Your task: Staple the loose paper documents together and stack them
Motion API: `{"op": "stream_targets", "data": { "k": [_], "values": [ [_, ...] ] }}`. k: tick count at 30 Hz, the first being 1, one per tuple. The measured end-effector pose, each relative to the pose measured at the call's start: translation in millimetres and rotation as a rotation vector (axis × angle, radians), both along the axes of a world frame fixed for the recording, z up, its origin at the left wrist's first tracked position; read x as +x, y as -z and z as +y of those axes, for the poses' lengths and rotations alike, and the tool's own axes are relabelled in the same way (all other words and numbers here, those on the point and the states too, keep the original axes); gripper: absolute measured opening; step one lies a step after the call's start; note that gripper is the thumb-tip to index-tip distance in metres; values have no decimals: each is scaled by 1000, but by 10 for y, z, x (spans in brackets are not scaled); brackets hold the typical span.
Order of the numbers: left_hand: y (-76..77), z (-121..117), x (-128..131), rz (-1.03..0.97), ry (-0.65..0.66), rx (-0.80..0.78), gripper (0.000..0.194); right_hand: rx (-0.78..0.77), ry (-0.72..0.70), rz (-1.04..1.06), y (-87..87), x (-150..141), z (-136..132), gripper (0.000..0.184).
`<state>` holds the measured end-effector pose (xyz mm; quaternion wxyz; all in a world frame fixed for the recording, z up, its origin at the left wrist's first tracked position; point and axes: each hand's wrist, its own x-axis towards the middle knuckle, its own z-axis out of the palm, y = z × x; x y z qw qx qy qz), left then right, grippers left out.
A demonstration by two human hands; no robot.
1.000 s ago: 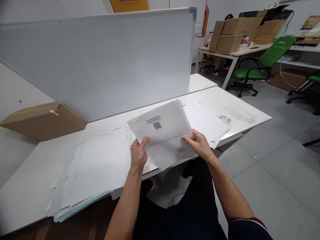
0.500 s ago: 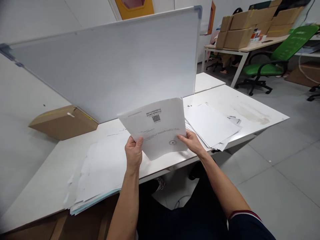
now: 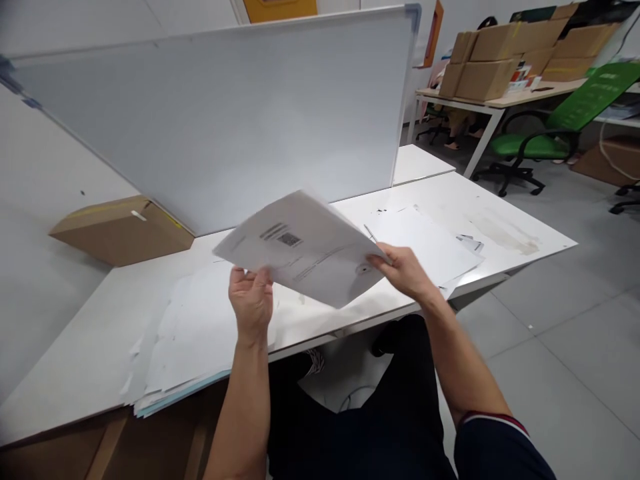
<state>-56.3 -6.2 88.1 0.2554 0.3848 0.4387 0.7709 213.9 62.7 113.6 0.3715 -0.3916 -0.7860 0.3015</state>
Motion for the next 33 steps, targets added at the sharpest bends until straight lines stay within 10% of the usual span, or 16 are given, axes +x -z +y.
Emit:
{"op": "stream_targets", "data": {
  "k": [4, 7, 19, 25, 33],
  "values": [
    [71, -117, -230, 167, 0, -120, 79, 253, -74, -368, -675, 120, -53, 24],
    [279, -197, -296, 305, 54, -262, 64, 346, -87, -615, -894, 46, -106, 24],
    [924, -247, -221, 520, 214, -649, 26, 151, -133, -1067, -716, -307, -121, 21],
    [850, -254, -202, 572, 186, -655, 28, 120, -140, -1022, -723, -241, -103, 22],
    [295, -267, -281, 152, 81, -331, 24, 61, -244, -573, -858, 182, -58, 33]
  ]
}}
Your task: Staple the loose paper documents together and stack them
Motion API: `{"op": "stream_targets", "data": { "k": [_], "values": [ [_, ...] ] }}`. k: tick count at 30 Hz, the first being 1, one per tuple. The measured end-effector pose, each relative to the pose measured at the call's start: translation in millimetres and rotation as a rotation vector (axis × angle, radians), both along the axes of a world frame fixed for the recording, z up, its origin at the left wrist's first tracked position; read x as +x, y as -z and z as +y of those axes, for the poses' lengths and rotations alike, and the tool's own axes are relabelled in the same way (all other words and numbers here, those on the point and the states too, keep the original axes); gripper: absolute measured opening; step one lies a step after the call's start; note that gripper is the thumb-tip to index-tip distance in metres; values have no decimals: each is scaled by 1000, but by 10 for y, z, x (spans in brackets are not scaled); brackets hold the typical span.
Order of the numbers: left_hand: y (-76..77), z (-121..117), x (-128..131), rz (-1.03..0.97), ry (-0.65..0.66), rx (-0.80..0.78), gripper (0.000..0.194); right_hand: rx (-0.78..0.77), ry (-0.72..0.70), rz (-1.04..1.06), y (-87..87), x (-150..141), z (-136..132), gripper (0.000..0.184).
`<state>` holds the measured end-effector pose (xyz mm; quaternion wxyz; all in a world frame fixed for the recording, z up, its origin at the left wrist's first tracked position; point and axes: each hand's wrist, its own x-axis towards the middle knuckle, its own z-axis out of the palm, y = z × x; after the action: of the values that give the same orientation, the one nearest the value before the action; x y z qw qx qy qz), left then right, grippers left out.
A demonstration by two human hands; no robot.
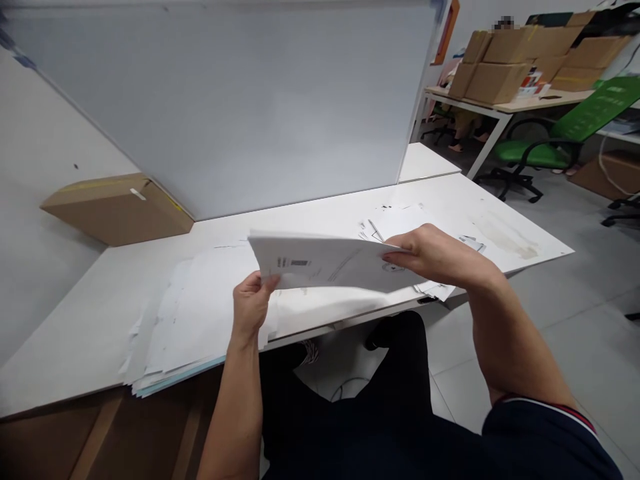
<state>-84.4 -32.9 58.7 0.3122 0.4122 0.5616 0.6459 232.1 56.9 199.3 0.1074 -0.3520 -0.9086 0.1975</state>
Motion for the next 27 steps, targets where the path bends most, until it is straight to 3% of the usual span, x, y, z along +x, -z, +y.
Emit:
{"op": "stream_targets", "data": {
  "k": [3, 5, 10, 13, 18, 27],
  "values": [
    [-85, 53, -10, -73, -56, 20, 23, -306, 11, 98, 159, 126, -6, 31],
    [-47, 92, 11, 28, -55, -56, 23, -558, 62, 165, 416, 173, -54, 32],
    [268, 144, 192, 491, 50, -316, 23, -1012, 298, 349, 1308, 259, -392, 38],
    [470, 162, 319, 684, 33, -396, 25, -1197, 434, 480, 1678, 322, -655, 37],
    [625, 226, 382, 752, -42, -298, 34, -1289, 565, 595, 1855, 394, -888, 36],
    [593, 279, 418, 827, -51, -325, 43, -1258, 618, 602, 1901, 365, -846, 35]
  ]
}}
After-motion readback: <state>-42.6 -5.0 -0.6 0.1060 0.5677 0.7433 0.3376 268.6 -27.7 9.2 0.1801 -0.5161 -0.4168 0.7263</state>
